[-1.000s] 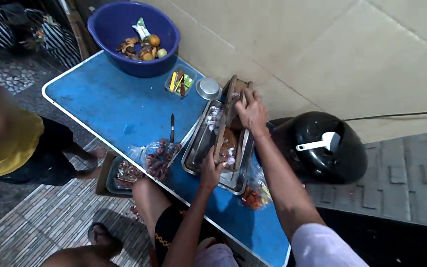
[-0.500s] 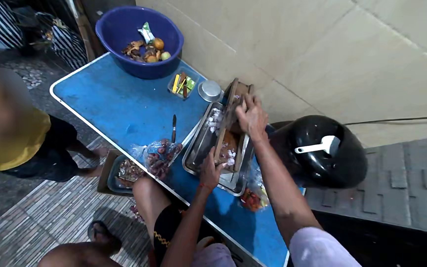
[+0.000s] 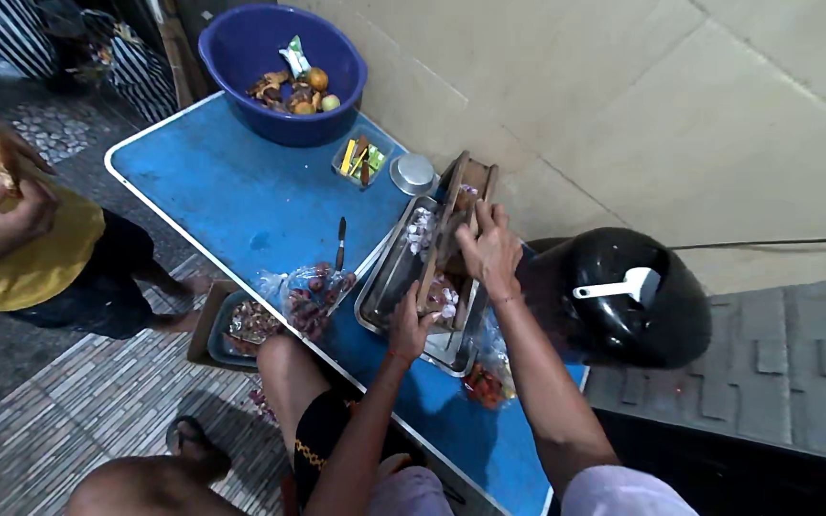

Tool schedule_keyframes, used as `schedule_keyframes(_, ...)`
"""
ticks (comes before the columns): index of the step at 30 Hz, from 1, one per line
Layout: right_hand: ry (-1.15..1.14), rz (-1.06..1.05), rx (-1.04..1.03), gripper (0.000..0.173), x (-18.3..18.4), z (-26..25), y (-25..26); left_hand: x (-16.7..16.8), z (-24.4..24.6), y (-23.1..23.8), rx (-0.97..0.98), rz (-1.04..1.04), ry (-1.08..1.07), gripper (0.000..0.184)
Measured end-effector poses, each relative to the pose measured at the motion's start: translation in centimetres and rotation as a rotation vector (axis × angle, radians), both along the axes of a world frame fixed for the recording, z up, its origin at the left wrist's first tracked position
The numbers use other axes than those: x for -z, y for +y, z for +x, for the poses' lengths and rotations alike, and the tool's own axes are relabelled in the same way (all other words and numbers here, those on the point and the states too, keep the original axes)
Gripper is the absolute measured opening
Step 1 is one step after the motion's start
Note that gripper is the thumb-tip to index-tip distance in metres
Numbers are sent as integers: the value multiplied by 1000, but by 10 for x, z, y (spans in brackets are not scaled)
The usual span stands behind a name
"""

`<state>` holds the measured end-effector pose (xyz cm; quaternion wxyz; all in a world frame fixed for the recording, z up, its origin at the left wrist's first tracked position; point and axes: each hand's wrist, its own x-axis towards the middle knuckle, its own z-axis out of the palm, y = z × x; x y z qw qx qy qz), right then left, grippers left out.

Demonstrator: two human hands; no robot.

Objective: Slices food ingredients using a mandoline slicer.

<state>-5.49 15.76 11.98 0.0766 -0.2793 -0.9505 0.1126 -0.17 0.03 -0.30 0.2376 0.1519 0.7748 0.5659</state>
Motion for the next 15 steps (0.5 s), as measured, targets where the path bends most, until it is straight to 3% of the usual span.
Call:
schedule_keyframes(5,34,-38,38,64,-8,-70,50,-2,-2,-1,-4,8,-8,75)
schedule_keyframes(7,17,-31,9,67,-8,-59,43,-4,-3,-2,22,-16,-31,76)
schedule_keyframes(12,17,-4,-51,67,-7,27,-20,-7,-2,-3,47,-43,-27,75)
schedule_keyframes(15,10,11,-43,68,-3,21,-14,-12,-4,-4,48,-56,-20,74)
